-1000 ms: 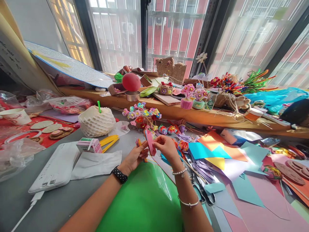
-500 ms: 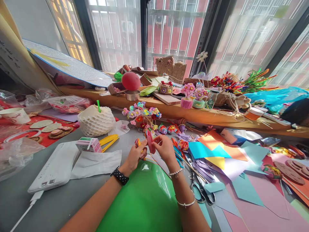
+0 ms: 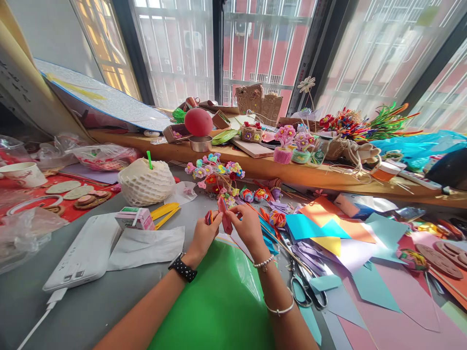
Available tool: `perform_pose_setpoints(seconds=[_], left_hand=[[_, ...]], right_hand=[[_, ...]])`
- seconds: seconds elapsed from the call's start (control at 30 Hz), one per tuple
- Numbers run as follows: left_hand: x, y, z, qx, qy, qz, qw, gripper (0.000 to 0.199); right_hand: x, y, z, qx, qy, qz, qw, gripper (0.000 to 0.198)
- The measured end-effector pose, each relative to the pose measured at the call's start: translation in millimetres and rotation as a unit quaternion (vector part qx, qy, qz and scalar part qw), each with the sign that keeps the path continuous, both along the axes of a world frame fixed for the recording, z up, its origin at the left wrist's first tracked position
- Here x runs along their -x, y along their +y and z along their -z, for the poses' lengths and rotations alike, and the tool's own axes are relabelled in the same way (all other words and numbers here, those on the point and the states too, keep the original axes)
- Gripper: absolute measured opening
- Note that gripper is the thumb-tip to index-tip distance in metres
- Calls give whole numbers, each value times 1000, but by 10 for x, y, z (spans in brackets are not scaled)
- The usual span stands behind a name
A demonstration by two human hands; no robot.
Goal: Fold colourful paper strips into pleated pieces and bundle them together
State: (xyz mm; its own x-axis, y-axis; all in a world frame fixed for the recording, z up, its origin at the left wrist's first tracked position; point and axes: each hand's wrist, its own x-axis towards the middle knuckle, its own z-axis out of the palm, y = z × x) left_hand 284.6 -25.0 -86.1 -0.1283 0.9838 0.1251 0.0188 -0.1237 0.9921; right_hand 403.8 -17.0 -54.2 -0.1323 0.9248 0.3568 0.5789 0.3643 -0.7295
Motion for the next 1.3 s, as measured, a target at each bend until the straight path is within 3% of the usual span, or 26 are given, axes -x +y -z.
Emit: perform_pose_setpoints(seconds=[0.1,0.27,0.33,0.5,0.63,0.77,0.87,1.03,1.3], left_hand=[[-8,-25,-34,-20,53,-9,998,28],[-6,-30,-27,-31,106,-31,993,28],[5,-18,-9,-23,113,-34,993,29],[19,5,7,-21,92,6,995,27],[13,-8,-28,-25,72,42,996,28],[-1,-38,-83,2,-11,91,996,21],[-13,-54,-110,16,-35,136,990,14],[-8,-40,-101,8,-27,156,987,12],[5,-42,-114,76,-109,260,956,25]], right_hand=[[34,-24,6,-15,-13,19,1000,14],[172,-101,45,-118,-110,74,984,15],[192,-110,50,-131,-117,71,982,15],[75,-54,25,-30,12,17,999,14],[3,-22,11,33,71,9,997,14],[-13,-28,-17,91,111,-16,989,15],[-43,-31,-44,101,119,-18,988,17],[-76,-29,-49,103,114,-13,988,17],[-133,22,-12,101,118,-62,986,27]])
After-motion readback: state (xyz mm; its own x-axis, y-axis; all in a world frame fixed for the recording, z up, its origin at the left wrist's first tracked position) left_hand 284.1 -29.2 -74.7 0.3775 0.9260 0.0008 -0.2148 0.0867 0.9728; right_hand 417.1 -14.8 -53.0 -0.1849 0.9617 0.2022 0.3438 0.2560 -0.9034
